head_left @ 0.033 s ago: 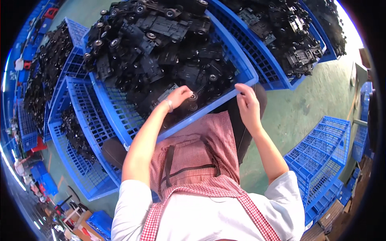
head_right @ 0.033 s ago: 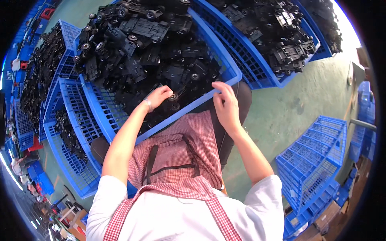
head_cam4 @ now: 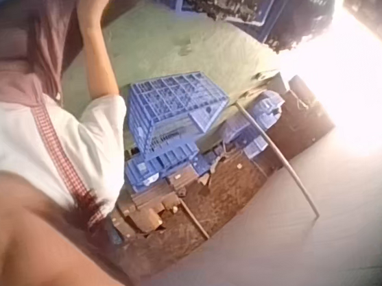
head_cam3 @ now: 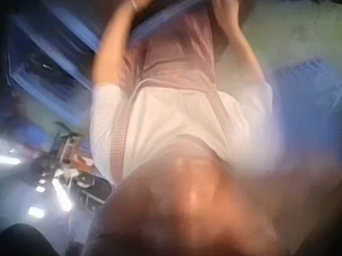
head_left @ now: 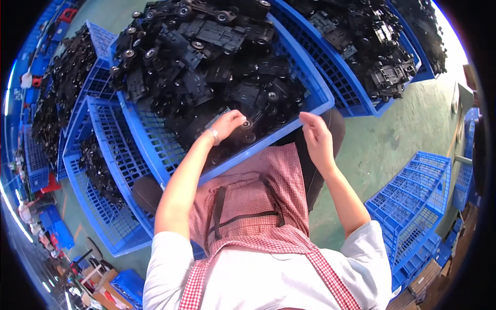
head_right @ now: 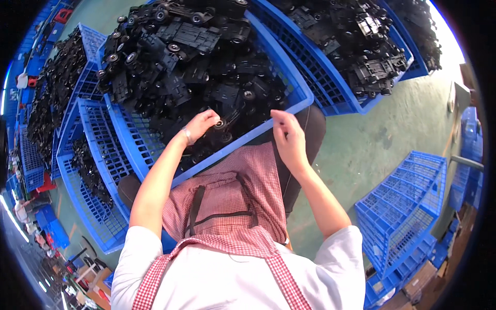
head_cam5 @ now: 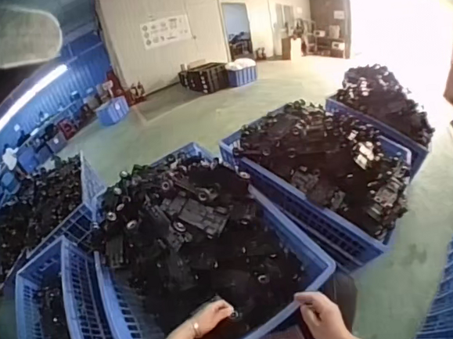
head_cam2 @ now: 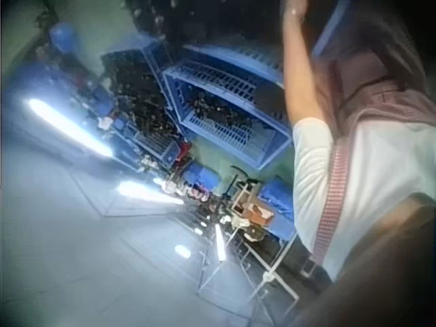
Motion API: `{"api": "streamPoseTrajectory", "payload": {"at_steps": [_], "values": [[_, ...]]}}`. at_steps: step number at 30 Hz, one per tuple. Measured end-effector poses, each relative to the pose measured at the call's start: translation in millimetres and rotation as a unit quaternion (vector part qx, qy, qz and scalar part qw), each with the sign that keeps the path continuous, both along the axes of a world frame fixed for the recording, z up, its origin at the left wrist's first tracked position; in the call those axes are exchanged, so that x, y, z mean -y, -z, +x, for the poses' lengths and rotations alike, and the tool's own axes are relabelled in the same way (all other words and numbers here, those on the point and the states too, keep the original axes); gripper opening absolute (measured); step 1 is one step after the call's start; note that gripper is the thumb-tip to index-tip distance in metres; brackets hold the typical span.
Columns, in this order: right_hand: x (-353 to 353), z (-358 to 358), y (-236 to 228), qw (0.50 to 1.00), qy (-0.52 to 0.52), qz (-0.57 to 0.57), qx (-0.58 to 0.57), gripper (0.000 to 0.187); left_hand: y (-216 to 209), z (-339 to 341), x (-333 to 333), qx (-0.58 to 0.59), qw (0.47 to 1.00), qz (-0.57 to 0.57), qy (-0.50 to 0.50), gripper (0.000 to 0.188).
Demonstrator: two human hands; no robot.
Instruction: Inspecting and sorting black toy car chassis from several blue crates.
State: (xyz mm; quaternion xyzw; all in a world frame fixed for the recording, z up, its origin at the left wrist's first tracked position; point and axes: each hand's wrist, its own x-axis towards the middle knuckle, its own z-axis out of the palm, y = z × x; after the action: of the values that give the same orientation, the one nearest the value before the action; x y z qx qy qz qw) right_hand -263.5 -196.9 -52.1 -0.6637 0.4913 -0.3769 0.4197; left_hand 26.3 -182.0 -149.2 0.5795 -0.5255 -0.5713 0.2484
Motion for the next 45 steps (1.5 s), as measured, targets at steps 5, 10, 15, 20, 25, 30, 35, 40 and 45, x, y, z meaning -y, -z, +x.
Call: {"api": "streamPoseTrajectory", "payload": {"at_steps": [5, 10, 15, 20, 25, 30, 35, 40, 45], "values": [[-43.7, 52.3, 15.7, 0.981, -0.041, 0.160, 0.105, 0.034, -67.4, 8.7, -67.1, -0.414, 0.889, 0.040, -0.191, 0.027], [-57.7, 89.3, -21.0, 0.888, -0.128, 0.352, 0.267, 0.031, -104.3, -24.7, -117.5, -0.491, 0.812, -0.043, -0.313, 0.025], [-59.4, 93.2, -37.2, 0.873, -0.141, 0.326, 0.335, 0.035, -104.1, -19.4, -130.8, -0.466, 0.829, -0.102, -0.293, 0.012], [-57.4, 89.6, -50.2, 0.878, -0.161, 0.329, 0.308, 0.035, -107.0, -23.3, -131.0, -0.501, 0.800, -0.102, -0.314, 0.014], [-53.0, 77.1, -50.9, 0.868, -0.253, 0.325, 0.278, 0.049, -116.7, -23.4, -137.2, -0.577, 0.750, -0.098, -0.310, 0.054], [-51.8, 73.3, -45.9, 0.827, -0.310, 0.327, 0.335, 0.057, -118.6, -23.8, -139.7, -0.547, 0.784, -0.140, -0.259, 0.059], [-57.7, 69.5, -43.8, 0.818, -0.334, 0.313, 0.349, 0.051, -135.6, -18.1, -133.5, -0.625, 0.711, 0.085, -0.311, 0.039], [-63.4, 64.3, -39.6, 0.855, -0.363, 0.291, 0.230, 0.049, -116.8, -20.1, -133.8, -0.492, 0.794, 0.129, -0.334, 0.029], [-62.1, 68.6, -51.8, 0.928, -0.300, 0.113, 0.193, 0.042, -126.5, -17.6, -133.0, -0.383, 0.841, 0.004, -0.381, 0.023]]}}
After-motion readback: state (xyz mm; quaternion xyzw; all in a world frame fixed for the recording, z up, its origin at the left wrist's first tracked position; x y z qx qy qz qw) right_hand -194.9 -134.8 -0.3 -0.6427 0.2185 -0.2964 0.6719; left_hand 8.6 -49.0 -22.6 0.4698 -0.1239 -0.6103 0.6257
